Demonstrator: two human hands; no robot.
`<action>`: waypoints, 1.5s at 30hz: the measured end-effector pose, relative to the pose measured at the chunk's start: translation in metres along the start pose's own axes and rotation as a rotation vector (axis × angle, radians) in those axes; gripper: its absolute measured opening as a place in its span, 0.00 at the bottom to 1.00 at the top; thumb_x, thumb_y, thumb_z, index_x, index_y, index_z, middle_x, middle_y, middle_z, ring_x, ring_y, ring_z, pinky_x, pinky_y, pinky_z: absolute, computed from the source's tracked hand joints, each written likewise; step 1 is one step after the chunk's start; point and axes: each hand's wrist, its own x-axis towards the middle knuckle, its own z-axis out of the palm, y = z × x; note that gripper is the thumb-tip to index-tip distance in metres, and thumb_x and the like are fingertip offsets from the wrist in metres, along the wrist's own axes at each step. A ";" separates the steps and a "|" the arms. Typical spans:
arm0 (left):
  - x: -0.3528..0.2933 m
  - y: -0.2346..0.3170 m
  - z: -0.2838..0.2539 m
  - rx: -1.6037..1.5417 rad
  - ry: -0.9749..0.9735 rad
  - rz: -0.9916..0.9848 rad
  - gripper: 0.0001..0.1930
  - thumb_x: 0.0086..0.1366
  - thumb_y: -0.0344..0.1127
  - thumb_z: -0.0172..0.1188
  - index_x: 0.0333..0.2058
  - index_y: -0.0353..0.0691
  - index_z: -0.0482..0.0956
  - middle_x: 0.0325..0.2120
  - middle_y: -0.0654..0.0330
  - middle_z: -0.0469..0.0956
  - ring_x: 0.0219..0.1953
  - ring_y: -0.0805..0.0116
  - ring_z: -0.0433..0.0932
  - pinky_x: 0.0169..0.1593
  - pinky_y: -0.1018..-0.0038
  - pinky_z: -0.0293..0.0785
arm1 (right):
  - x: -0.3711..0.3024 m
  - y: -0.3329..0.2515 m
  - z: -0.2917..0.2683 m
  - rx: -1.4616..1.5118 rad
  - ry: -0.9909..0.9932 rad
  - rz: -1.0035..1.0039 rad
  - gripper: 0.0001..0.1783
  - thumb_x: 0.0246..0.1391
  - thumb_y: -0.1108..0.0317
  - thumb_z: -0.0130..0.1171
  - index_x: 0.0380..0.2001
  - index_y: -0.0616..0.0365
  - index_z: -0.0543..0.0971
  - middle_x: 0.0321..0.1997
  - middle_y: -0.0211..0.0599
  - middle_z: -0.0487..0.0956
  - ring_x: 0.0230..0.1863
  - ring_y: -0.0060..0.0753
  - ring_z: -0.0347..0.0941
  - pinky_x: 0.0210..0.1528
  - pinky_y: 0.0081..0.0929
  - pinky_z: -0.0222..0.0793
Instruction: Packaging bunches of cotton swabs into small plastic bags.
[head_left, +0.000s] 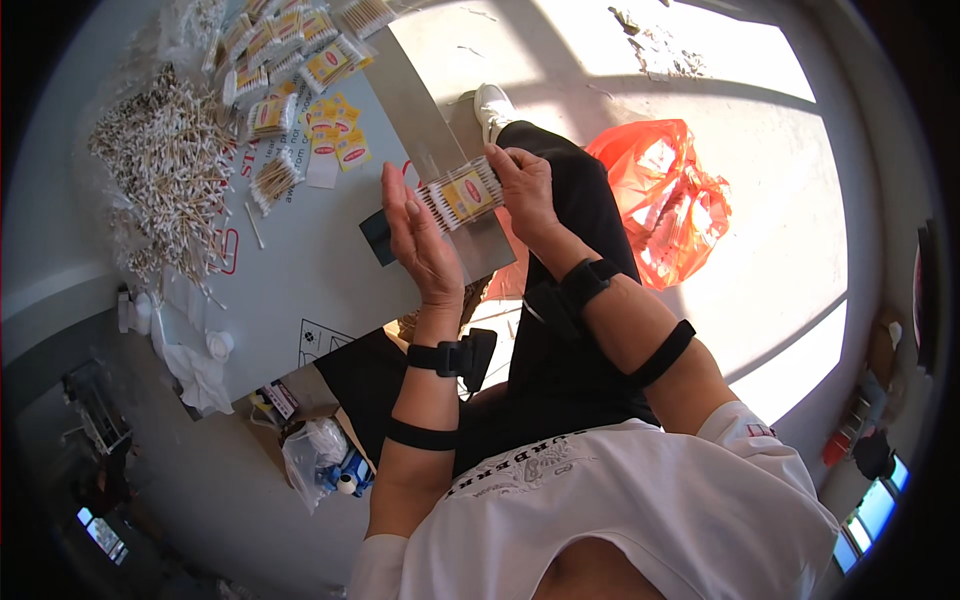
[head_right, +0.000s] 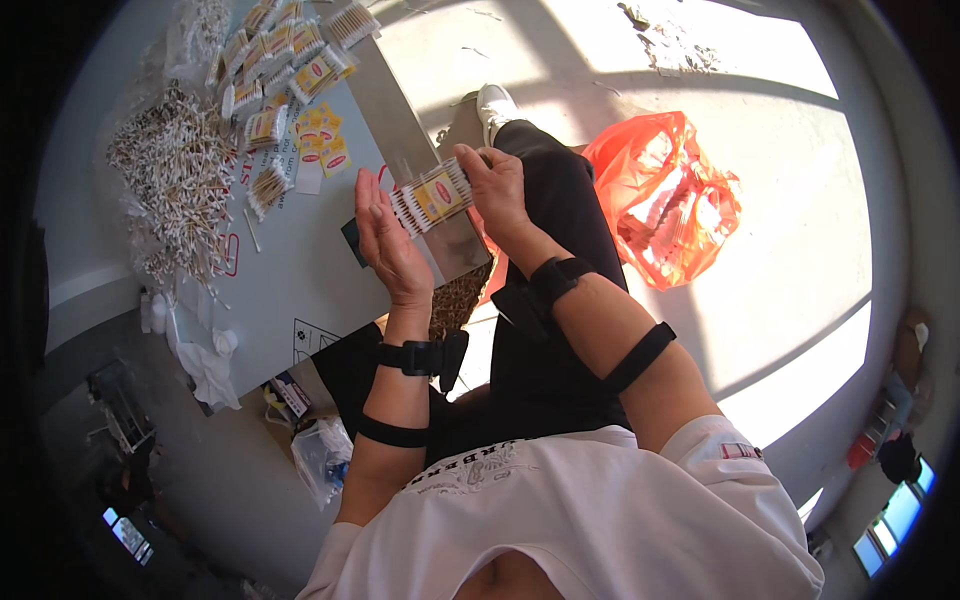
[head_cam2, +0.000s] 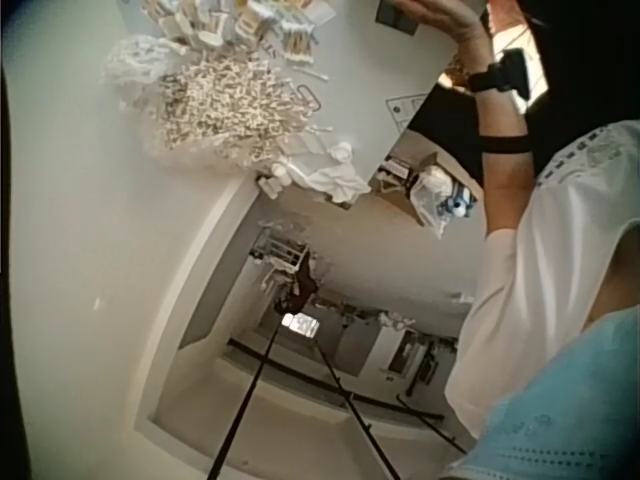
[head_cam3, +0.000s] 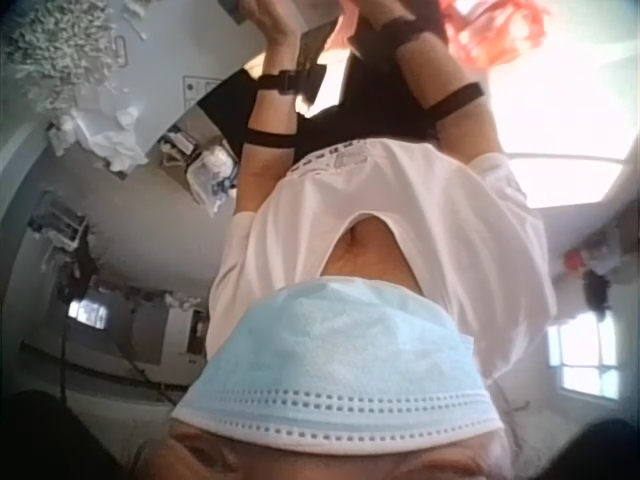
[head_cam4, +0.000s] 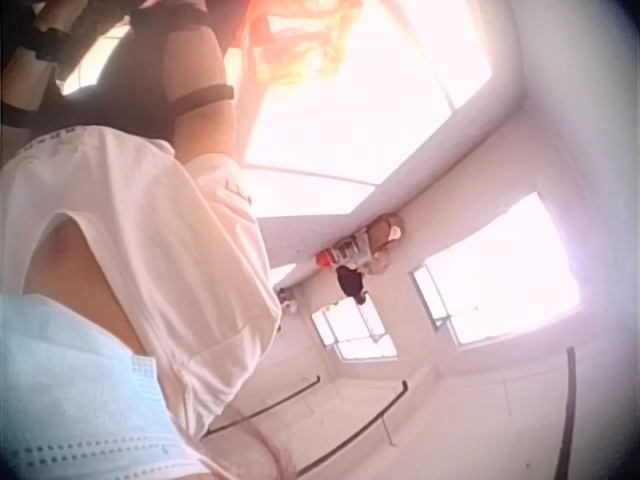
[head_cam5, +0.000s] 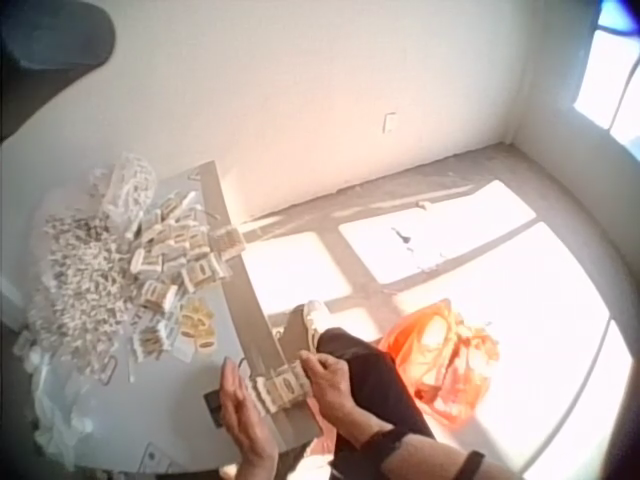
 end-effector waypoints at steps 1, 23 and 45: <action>0.000 0.000 0.000 -0.003 -0.002 -0.003 0.32 0.75 0.50 0.38 0.66 0.28 0.52 0.67 0.44 0.53 0.70 0.56 0.52 0.72 0.60 0.43 | 0.001 0.001 -0.001 -0.001 0.001 0.000 0.17 0.60 0.61 0.61 0.21 0.59 0.78 0.18 0.19 0.70 0.21 0.10 0.60 0.22 0.17 0.56; -0.001 -0.001 0.008 -0.124 0.003 -0.015 0.36 0.74 0.52 0.40 0.67 0.29 0.45 0.69 0.42 0.46 0.72 0.53 0.45 0.72 0.58 0.38 | 0.003 0.006 -0.007 -0.159 -0.061 -0.119 0.20 0.63 0.57 0.58 0.20 0.60 0.76 0.19 0.17 0.68 0.22 0.10 0.57 0.23 0.17 0.54; -0.002 0.000 0.014 -0.215 0.051 -0.081 0.37 0.73 0.52 0.41 0.67 0.27 0.43 0.69 0.44 0.45 0.72 0.54 0.44 0.72 0.60 0.38 | 0.001 0.002 -0.005 -0.210 -0.078 -0.126 0.21 0.63 0.56 0.58 0.21 0.61 0.77 0.18 0.16 0.67 0.22 0.09 0.56 0.23 0.17 0.54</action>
